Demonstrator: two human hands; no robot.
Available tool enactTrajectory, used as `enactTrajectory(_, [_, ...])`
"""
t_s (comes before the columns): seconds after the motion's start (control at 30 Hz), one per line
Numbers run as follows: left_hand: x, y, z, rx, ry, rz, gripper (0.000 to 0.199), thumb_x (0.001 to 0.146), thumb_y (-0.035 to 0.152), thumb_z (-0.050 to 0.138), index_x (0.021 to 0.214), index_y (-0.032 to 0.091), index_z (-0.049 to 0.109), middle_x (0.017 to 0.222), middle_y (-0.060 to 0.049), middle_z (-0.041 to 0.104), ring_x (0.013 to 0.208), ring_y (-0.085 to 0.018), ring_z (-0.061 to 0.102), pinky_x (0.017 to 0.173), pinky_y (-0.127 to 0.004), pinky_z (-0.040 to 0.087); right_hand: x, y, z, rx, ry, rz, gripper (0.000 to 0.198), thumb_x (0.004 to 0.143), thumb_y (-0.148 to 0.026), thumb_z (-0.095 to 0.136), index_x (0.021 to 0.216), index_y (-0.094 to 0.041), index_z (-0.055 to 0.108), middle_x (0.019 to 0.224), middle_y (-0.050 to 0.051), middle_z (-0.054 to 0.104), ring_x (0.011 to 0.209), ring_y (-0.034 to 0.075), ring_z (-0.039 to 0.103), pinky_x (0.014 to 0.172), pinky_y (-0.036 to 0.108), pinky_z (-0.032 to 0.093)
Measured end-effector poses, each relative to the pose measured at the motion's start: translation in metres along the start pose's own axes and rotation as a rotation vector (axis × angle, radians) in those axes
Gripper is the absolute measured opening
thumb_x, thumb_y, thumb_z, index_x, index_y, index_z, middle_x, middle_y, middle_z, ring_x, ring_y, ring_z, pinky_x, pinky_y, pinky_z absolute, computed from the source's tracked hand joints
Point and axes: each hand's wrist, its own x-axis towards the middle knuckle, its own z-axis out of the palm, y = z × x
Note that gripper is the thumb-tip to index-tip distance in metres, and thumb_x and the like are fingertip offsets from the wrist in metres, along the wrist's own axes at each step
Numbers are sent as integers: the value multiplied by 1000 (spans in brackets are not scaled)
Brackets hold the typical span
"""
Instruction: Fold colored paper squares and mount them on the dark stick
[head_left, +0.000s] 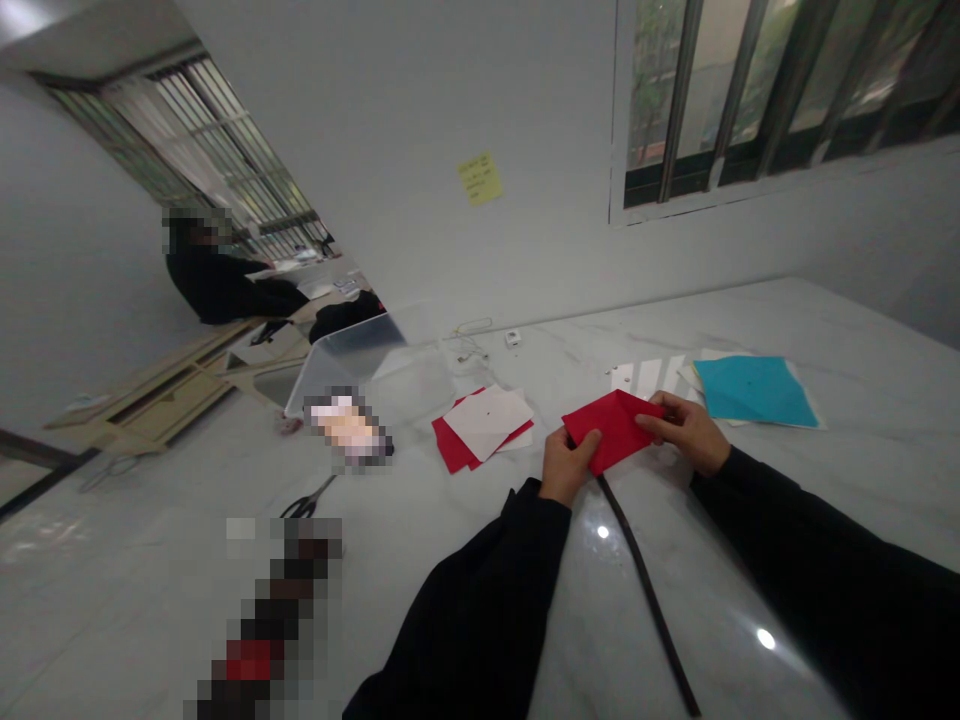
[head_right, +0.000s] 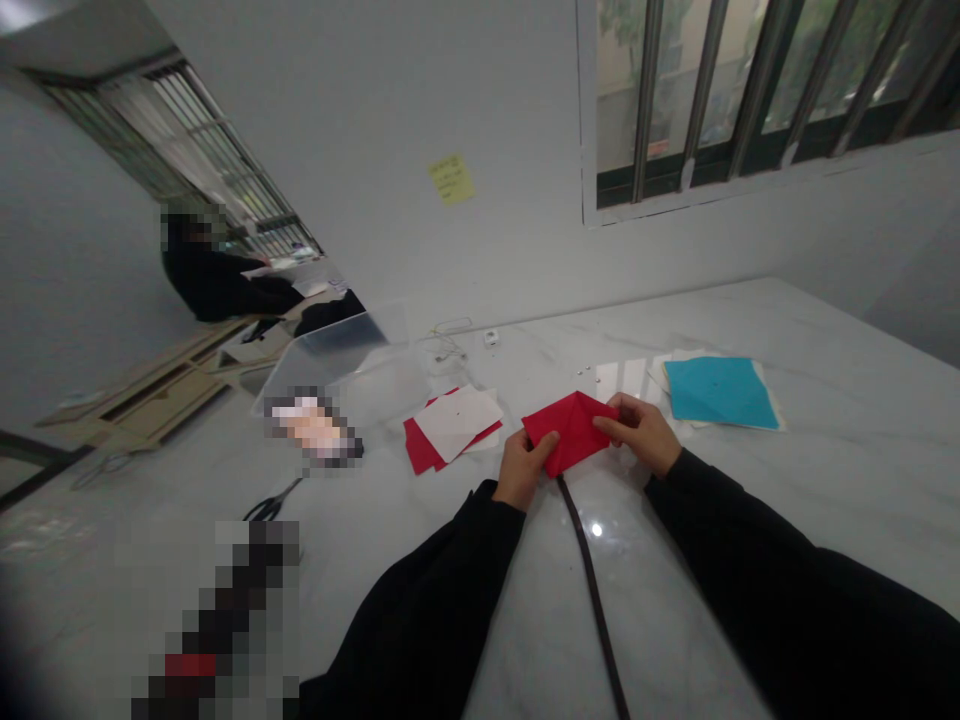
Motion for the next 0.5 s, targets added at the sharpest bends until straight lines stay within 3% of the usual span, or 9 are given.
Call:
enactTrajectory(0.13, [1,-1,0,20,14,6,36,69,37,78,93,10,73,92,-12,75,78,-23,69,75,-35,55,0,0,3,32,-53,-115,35,68,-46,82,75,-19,61,84,2,66,80,17,60,73,28,49])
enactTrajectory(0.23, [0,0,0,21,20,9,35,69,36,77,92,10,73,92,-12,75,79,-23,69,75,-35,54,-1,1,5,101,-73,-84,36,74,-53,75,79,-18,67,107,8,67,98,22,61,79,32,51])
enactTrajectory(0.3, [0,1,0,10,15,3,36,68,37,78,93,10,73,92,-12,75,79,-23,69,75,-35,55,-1,3,5,155,-62,-9,38,76,-55,71,83,-18,69,107,8,67,93,21,63,74,31,52])
enactTrajectory(0.4, [-1,2,0,11,-6,7,38,68,38,79,93,10,73,92,-12,75,78,-23,69,75,-34,54,-1,5,4,182,-25,42,39,69,-47,81,93,-20,67,93,3,69,76,16,63,66,27,51])
enactTrajectory(0.5, [-2,4,0,24,-43,26,39,69,40,78,93,10,73,90,-12,75,78,-23,68,74,-34,54,-1,7,4,193,-84,110,50,67,-44,83,108,-22,66,95,4,70,74,16,64,65,29,52])
